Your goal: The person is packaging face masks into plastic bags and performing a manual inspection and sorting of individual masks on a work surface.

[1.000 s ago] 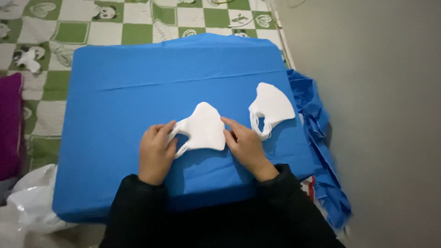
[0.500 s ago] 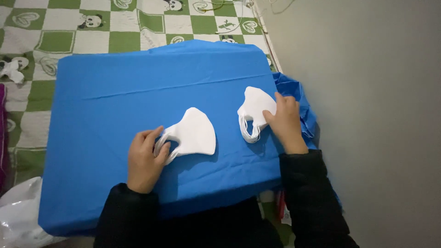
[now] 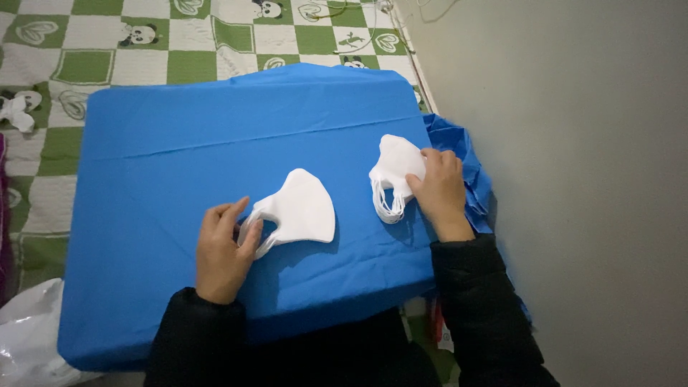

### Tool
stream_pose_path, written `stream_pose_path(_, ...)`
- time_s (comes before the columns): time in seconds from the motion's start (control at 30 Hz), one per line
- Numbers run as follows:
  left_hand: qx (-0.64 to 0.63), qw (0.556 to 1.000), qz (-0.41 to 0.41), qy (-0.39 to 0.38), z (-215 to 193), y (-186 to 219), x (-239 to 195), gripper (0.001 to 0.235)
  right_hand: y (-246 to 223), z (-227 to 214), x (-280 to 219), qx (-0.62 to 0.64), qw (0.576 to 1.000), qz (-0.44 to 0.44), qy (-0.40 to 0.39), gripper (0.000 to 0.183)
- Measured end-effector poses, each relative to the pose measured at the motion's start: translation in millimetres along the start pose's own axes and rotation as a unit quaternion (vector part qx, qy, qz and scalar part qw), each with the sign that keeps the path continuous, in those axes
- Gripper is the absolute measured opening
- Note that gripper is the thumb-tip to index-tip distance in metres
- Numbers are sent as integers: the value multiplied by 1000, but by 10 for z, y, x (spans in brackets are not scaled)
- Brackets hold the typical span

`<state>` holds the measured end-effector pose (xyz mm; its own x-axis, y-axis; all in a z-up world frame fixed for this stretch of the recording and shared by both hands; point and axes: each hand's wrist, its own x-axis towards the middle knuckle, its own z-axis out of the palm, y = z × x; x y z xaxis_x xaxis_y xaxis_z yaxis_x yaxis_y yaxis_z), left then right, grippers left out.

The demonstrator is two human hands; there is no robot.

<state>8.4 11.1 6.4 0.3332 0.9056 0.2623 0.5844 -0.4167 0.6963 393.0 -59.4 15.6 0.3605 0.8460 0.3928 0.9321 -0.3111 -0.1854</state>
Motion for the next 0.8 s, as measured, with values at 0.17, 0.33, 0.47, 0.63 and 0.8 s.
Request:
stream_pose_path(0.17,-24,1000,-3,-15,0,-13,1,39,-36,-33,-20,-38,999,-23,12,61)
stream_pose_path(0.33,-32,999,-10,-15,-11,-2,1,41,-82,-72,-61,-64,997,-36,22,52)
stream_pose_path(0.47,-18,1000,6,-3,-14,9,-1,40,-290,-262,-48,22,999,-10,43,17)
stream_pose_path(0.63,-22,1000,4,5,1,-21,3,42,86,-27,-74,-18,996,-26,80,6)
stream_pose_path(0.8,-37,999,11,22,3,2,-6,39,-226,-570,-70,172,982,42,67,9)
